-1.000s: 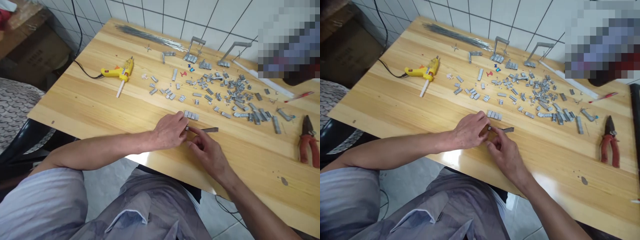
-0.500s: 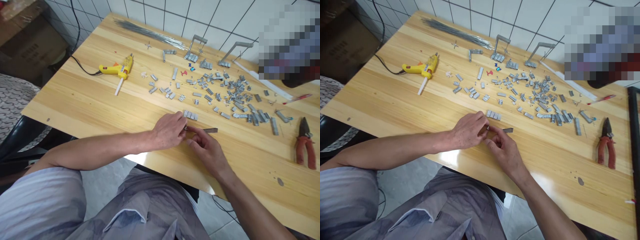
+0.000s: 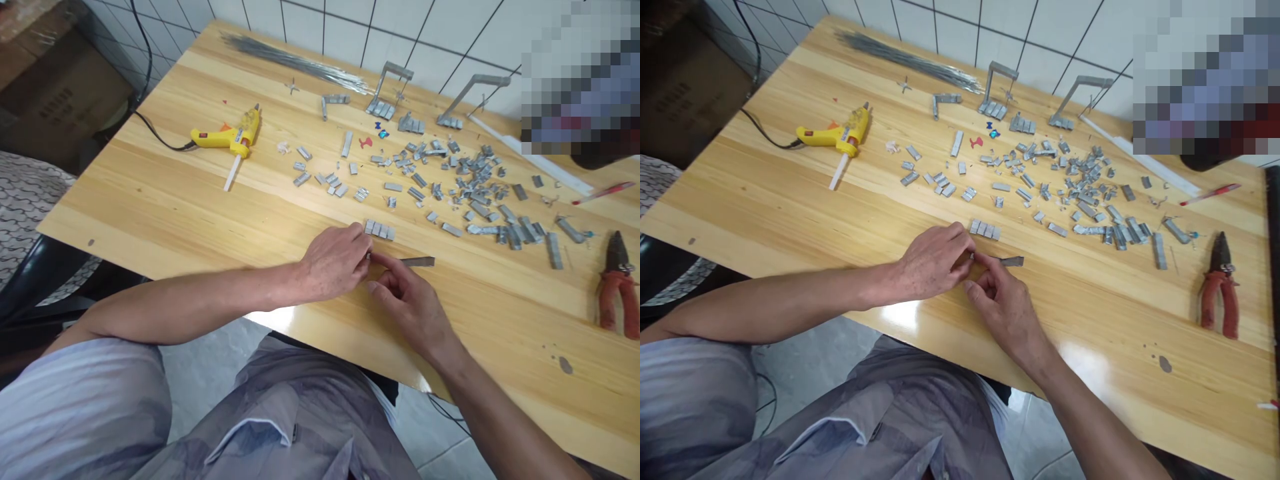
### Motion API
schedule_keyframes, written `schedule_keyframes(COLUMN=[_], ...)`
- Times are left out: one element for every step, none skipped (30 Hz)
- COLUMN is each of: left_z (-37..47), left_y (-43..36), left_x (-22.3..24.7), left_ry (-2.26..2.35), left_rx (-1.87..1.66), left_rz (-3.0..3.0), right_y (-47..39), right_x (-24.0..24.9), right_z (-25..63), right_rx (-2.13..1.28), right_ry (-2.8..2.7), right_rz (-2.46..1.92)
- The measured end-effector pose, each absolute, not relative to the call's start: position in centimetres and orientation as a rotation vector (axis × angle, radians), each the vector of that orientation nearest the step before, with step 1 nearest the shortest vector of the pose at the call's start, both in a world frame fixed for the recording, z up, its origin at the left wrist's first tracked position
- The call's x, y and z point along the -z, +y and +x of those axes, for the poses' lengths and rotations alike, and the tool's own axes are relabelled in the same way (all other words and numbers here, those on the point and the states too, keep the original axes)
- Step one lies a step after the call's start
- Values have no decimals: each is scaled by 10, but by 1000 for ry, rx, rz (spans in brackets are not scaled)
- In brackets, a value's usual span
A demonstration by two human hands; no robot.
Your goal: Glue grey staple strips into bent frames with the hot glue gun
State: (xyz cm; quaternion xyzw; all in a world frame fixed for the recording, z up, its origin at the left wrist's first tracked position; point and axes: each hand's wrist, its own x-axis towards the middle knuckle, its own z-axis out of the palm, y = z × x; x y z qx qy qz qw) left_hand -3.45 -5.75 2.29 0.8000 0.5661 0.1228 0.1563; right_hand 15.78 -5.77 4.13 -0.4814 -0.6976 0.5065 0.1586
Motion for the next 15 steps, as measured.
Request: schedule_keyframes(left_z=[-35, -35, -35, -35, -35, -34, -34, -34, -34, -34, -33, -34, -34, -34, -34], left_y=[-57, -57, -57, -57, -58, -58, -58, -58, -59, -59, -59, -60, -60, -60, -60], left_x=[-23, -22, -22, -21, -20, -20, -20, -20, -20, -20, -21, -21, -21, -21, -21], left_ry=[1619, 1619, 1617, 1617, 1619, 1623, 1629, 1638, 1645, 1650, 1652, 1653, 1652, 1648, 1644], left_rx=[-349, -350, -353, -359, -368, -381, -392, -404, -411, -416, -416, -417, -423, -430, -437], left_rz=[2295, 2300, 2307, 2312, 2314, 2312, 2305, 2294, 2282, 2272, 2264, 2259, 2258, 2262, 2270], right_y=[-58, -59, -59, -60, -62, -63, -65, -67, -69, -72, -74, -76, -78, -80, -81], right_x=[-41, -41, -41, -41, -41, -42, -42, -43, -43, -44, -44, -45, -45, -46, -46], right_z=[158, 157, 157, 157, 158, 158, 160, 162, 165, 169, 174, 178, 183, 188, 193], right_rx=[-1441, -1433, -1425, -1414, -1405, -1398, -1393, -1391, -1389, -1392, -1396, -1402, -1406, -1408, -1406], right_ry=[-1998, -2000, -2002, -2006, -2009, -2011, -2009, -2004, -1994, -1983, -1970, -1959, -1952, -1947, -1946], right_rz=[-1380, -1380, -1376, -1373, -1372, -1372, -1376, -1383, -1392, -1403, -1416, -1429, -1443, -1457, -1468])
